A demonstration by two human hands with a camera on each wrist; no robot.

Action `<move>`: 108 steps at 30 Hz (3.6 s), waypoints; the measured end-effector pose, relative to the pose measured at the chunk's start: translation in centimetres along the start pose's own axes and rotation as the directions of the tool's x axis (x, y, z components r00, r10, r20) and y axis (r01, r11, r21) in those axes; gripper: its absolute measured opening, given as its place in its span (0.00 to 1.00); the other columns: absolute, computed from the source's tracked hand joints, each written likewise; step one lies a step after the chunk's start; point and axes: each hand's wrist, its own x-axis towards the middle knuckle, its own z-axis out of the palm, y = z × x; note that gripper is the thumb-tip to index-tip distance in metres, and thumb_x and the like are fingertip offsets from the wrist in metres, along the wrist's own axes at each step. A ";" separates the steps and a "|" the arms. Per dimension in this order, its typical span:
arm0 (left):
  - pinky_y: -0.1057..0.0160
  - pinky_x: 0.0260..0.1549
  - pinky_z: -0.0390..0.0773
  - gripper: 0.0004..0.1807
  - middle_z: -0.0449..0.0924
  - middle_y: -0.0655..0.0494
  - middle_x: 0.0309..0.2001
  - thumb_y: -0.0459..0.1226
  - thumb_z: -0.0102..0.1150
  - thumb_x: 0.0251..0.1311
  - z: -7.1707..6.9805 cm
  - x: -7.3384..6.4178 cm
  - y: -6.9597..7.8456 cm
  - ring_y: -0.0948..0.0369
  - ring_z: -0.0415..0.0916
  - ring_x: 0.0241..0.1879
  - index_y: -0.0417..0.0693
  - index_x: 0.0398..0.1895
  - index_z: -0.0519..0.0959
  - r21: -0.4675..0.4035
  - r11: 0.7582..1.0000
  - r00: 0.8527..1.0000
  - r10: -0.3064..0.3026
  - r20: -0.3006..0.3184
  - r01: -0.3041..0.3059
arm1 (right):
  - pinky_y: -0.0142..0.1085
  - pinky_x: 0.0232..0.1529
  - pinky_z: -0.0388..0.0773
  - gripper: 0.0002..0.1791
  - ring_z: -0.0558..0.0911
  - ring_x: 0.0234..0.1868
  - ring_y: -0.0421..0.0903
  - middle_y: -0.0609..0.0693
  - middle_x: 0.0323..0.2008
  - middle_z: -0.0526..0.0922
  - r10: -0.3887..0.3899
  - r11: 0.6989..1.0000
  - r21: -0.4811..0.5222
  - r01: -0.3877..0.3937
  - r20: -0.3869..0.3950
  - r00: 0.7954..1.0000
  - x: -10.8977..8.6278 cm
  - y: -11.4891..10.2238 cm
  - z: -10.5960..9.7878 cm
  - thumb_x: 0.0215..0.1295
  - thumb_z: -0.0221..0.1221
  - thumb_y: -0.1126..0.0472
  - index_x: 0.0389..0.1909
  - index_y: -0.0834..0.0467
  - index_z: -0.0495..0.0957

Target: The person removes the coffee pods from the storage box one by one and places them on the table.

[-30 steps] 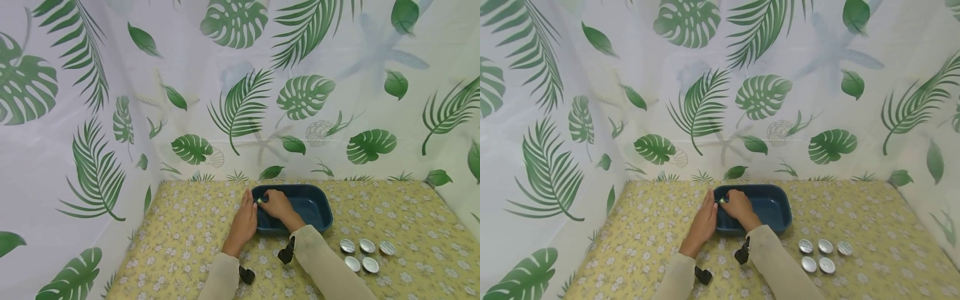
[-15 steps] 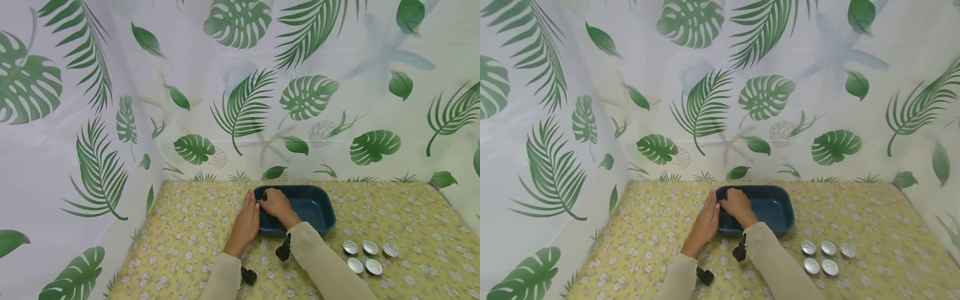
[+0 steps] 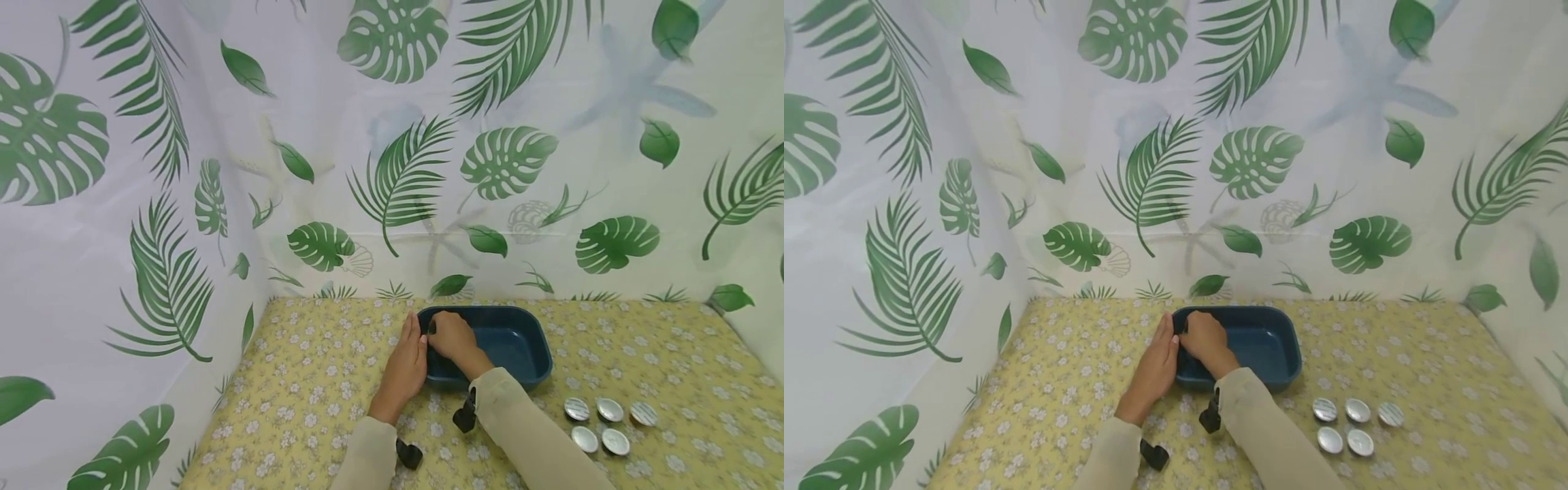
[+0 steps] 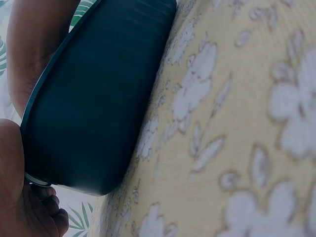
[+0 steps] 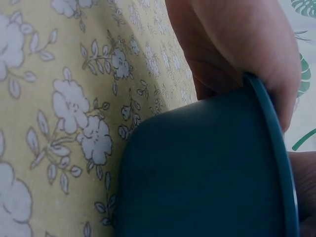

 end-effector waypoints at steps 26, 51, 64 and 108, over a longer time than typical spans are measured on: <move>0.48 0.71 0.61 0.34 0.33 0.55 0.82 0.55 0.22 0.82 -0.1 0.0 0.2 0.52 0.51 0.77 0.50 0.83 0.37 -0.002 1.000 1.000 0.010 -0.003 -0.011 | 0.50 0.46 0.82 0.17 0.85 0.44 0.56 0.57 0.42 0.88 -0.113 0.993 0.023 0.114 -0.023 0.993 -0.9 0.9 -0.5 0.61 0.72 0.57 0.45 0.65 0.86; 0.46 0.69 0.64 0.32 0.33 0.55 0.82 0.46 0.30 0.84 0.2 0.2 0.1 0.50 0.54 0.76 0.48 0.83 0.38 -0.002 1.000 1.000 -0.016 -0.005 0.016 | 0.46 0.36 0.83 0.19 0.85 0.37 0.50 0.57 0.41 0.87 -0.109 0.973 0.195 0.122 -0.079 0.991 -3.8 2.4 -3.1 0.62 0.71 0.60 0.52 0.65 0.85; 0.46 0.69 0.64 0.33 0.30 0.57 0.82 0.50 0.28 0.84 0.3 0.0 0.0 0.51 0.53 0.77 0.52 0.83 0.36 -0.001 1.000 0.999 -0.031 0.019 0.031 | 0.43 0.32 0.79 0.21 0.82 0.32 0.45 0.51 0.36 0.85 -0.099 0.968 0.221 0.118 -0.097 0.990 -5.3 3.0 -3.9 0.63 0.71 0.58 0.54 0.63 0.85; 0.47 0.72 0.59 0.33 0.27 0.60 0.82 0.51 0.27 0.83 0.5 0.1 0.1 0.55 0.43 0.79 0.54 0.83 0.34 -0.025 1.000 1.000 -0.008 0.027 0.009 | 0.42 0.34 0.81 0.22 0.86 0.37 0.49 0.57 0.45 0.85 -0.048 0.935 0.332 0.123 -0.224 0.973 -12.4 5.9 -8.2 0.68 0.67 0.59 0.59 0.64 0.81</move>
